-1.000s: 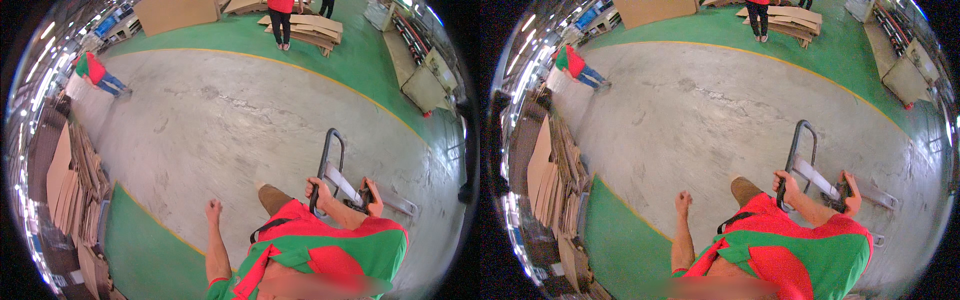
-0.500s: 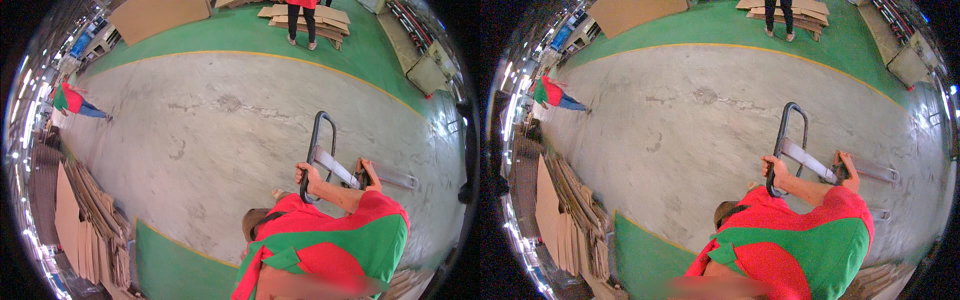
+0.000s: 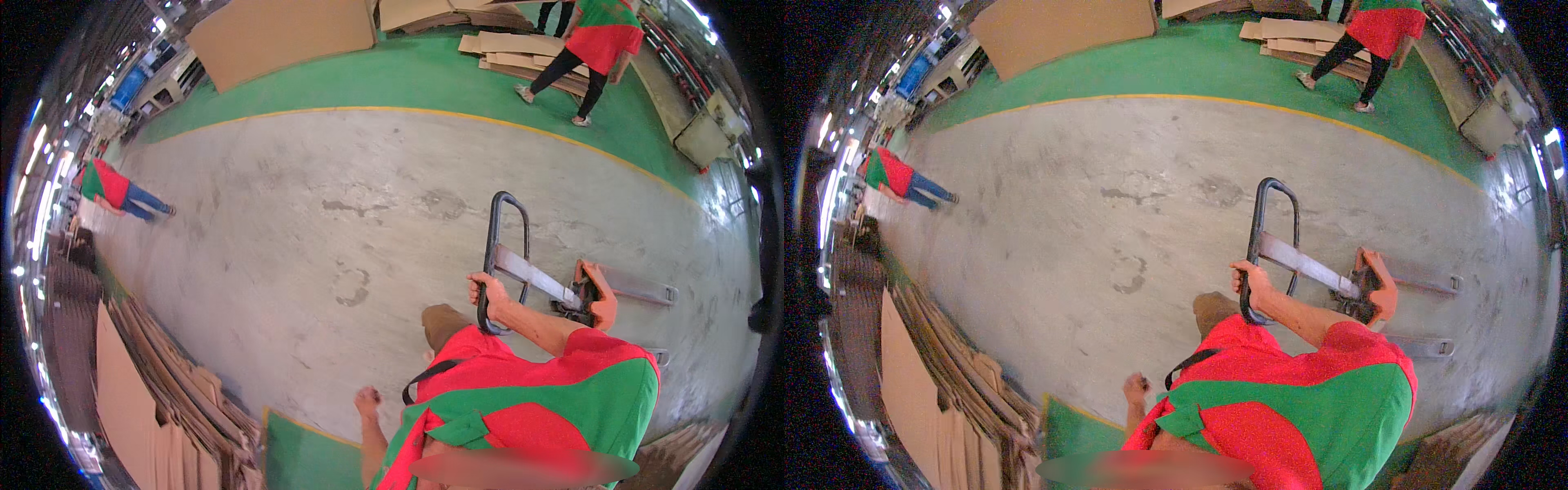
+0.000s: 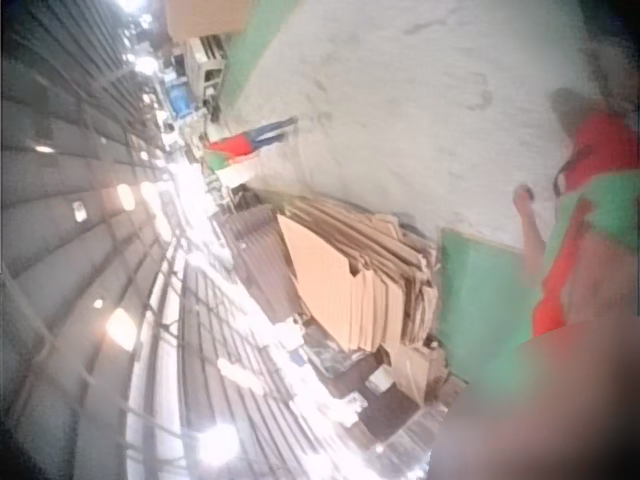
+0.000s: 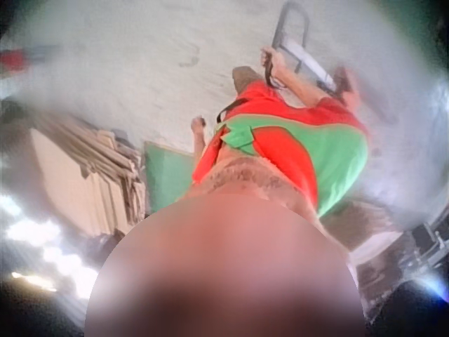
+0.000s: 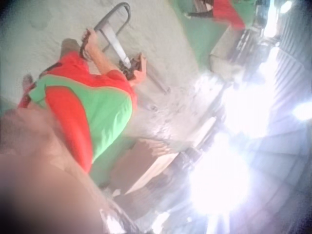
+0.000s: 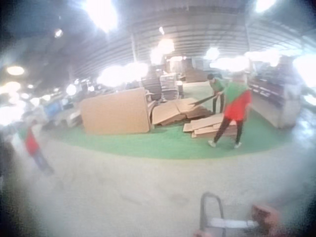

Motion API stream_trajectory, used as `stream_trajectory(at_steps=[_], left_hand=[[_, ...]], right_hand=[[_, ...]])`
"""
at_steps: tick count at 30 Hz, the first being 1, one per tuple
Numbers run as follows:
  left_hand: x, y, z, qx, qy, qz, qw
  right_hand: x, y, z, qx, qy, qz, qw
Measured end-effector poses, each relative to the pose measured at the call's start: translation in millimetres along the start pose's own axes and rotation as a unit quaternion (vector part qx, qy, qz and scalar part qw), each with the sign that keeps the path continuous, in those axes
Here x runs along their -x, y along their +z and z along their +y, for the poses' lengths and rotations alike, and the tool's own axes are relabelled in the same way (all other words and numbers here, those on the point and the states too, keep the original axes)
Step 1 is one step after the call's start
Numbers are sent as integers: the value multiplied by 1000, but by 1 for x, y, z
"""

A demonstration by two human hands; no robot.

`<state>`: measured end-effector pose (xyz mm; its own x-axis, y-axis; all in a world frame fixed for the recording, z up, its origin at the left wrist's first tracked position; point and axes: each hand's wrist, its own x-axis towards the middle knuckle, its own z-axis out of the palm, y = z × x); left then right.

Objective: The person uses a manual pallet jack to lift and move a pallet of shrink-wrapped cardboard boxes across a warehouse floor. They position the jack under the pallet, raise the load, and pull it to a new location before releasing it.

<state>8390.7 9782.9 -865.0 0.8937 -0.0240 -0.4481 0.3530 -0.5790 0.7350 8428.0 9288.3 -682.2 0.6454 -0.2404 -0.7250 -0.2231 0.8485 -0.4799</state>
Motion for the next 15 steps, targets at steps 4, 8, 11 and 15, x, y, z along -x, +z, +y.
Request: stream_trajectory(at_steps=[4,8,11,15], left_hand=[[-172,-114,70,212,54,64,974],[-289,-189,82,184,27,61,981],[-337,-220,52,199,-13,10,980],[-356,-250,-8,224,-97,-96,965]], right_hand=[[-65,110,40,-17,10,-29,999],[-142,218,75,-24,1,-36,999],[-194,299,92,-31,-8,-36,999],[-254,400,102,-19,-9,10,1000]])
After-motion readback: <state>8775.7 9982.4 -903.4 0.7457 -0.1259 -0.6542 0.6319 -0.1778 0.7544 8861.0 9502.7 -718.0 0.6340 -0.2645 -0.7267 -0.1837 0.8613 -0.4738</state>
